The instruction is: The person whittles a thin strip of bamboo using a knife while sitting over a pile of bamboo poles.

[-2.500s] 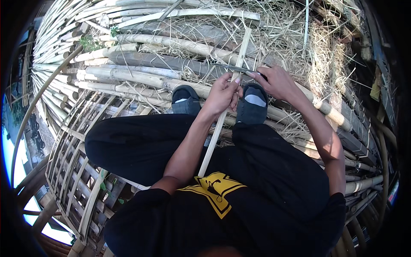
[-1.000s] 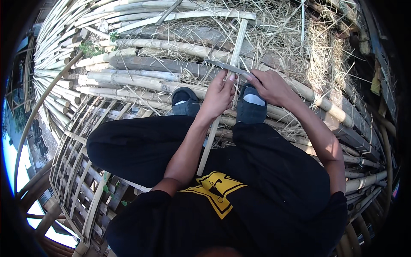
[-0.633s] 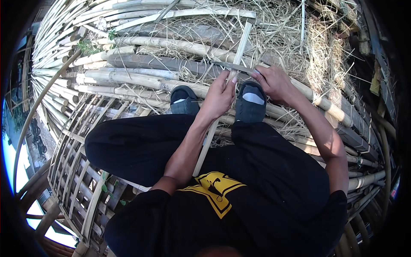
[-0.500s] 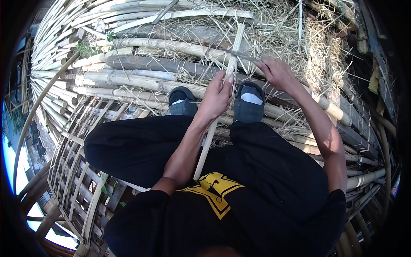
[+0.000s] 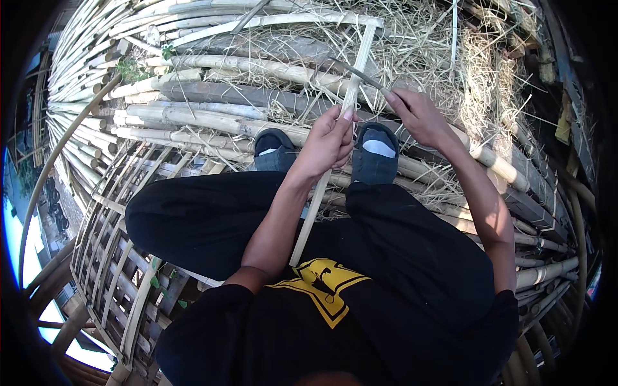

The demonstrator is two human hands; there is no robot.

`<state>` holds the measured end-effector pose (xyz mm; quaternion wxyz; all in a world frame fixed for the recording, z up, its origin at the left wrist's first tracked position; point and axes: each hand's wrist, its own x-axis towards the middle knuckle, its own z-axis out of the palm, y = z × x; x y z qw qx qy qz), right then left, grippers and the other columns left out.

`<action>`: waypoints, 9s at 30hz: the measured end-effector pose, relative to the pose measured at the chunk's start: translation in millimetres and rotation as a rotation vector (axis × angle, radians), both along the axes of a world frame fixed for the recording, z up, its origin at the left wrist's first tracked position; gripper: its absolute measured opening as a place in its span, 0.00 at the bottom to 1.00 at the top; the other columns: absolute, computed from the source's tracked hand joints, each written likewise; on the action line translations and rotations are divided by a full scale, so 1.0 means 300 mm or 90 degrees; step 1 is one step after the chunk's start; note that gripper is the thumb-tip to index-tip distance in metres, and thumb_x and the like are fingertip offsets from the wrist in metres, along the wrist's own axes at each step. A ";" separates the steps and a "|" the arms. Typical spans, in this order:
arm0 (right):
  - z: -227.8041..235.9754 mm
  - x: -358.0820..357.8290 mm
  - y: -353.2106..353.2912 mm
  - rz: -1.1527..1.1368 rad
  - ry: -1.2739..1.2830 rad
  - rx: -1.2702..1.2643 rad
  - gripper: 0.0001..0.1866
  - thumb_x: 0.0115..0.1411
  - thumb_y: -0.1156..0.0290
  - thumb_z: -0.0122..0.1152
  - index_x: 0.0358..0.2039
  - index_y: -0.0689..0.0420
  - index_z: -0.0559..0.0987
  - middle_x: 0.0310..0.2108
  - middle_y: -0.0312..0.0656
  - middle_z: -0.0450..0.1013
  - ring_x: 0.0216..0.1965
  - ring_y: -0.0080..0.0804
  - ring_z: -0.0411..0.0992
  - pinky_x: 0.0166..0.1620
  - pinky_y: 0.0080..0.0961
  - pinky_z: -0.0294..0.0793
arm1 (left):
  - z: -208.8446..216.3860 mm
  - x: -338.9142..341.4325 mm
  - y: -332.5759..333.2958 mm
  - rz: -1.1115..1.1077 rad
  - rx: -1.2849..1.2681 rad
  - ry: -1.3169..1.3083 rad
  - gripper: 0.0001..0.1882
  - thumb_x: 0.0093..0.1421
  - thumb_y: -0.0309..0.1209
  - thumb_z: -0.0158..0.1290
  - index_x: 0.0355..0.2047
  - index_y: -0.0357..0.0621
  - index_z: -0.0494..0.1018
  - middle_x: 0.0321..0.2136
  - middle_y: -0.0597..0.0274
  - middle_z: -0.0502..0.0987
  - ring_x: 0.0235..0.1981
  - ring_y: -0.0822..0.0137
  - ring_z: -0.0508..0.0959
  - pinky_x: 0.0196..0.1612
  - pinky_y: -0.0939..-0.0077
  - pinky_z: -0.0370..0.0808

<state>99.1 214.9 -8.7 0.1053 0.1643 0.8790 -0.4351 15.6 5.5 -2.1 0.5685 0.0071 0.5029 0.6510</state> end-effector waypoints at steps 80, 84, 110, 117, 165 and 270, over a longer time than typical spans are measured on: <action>-0.035 -0.107 0.194 -0.569 0.177 -0.480 0.15 0.59 0.64 0.64 0.24 0.50 0.66 0.15 0.25 0.57 0.12 0.12 0.52 0.16 0.14 0.51 | -0.017 0.016 0.002 -0.219 -0.071 0.092 0.15 0.69 0.37 0.42 0.44 0.37 0.68 0.20 0.68 0.71 0.12 0.78 0.71 0.15 0.88 0.70; -0.050 -0.088 0.202 -0.567 0.158 -0.439 0.14 0.61 0.60 0.60 0.26 0.53 0.69 0.15 0.25 0.57 0.12 0.12 0.53 0.16 0.14 0.51 | -0.076 0.021 -0.008 -0.203 -0.060 0.201 0.14 0.69 0.36 0.43 0.39 0.37 0.70 0.17 0.72 0.66 0.14 0.83 0.63 0.15 0.86 0.60; -0.126 0.031 -0.145 0.076 0.019 0.104 0.19 0.66 0.56 0.44 0.29 0.61 0.70 0.16 0.56 0.68 0.24 0.60 0.69 0.30 0.51 0.66 | -0.148 0.031 -0.015 -0.036 -0.250 0.529 0.12 0.66 0.32 0.46 0.33 0.35 0.73 0.14 0.65 0.68 0.16 0.76 0.66 0.22 0.75 0.63; -0.168 0.021 -0.105 0.104 0.021 0.159 0.18 0.66 0.56 0.45 0.31 0.59 0.71 0.17 0.56 0.70 0.24 0.59 0.70 0.30 0.52 0.67 | -0.128 0.035 -0.014 -0.057 -0.290 0.598 0.12 0.65 0.31 0.46 0.31 0.35 0.74 0.13 0.61 0.68 0.15 0.72 0.68 0.22 0.72 0.64; -0.190 0.221 0.585 -0.568 0.011 0.011 0.27 0.65 0.43 0.44 0.23 0.55 0.69 0.12 0.29 0.58 0.12 0.20 0.55 0.16 0.23 0.53 | -0.100 0.062 -0.018 -0.022 -0.156 0.343 0.10 0.68 0.34 0.44 0.38 0.37 0.67 0.15 0.68 0.64 0.14 0.80 0.60 0.18 0.82 0.58; -0.192 -0.072 0.042 0.138 0.161 0.298 0.20 0.65 0.50 0.44 0.29 0.54 0.71 0.15 0.49 0.70 0.20 0.51 0.71 0.24 0.44 0.69 | -0.061 -0.034 0.033 0.066 -0.105 0.079 0.08 0.68 0.35 0.46 0.35 0.45 0.63 0.15 0.77 0.57 0.10 0.86 0.51 0.12 0.86 0.45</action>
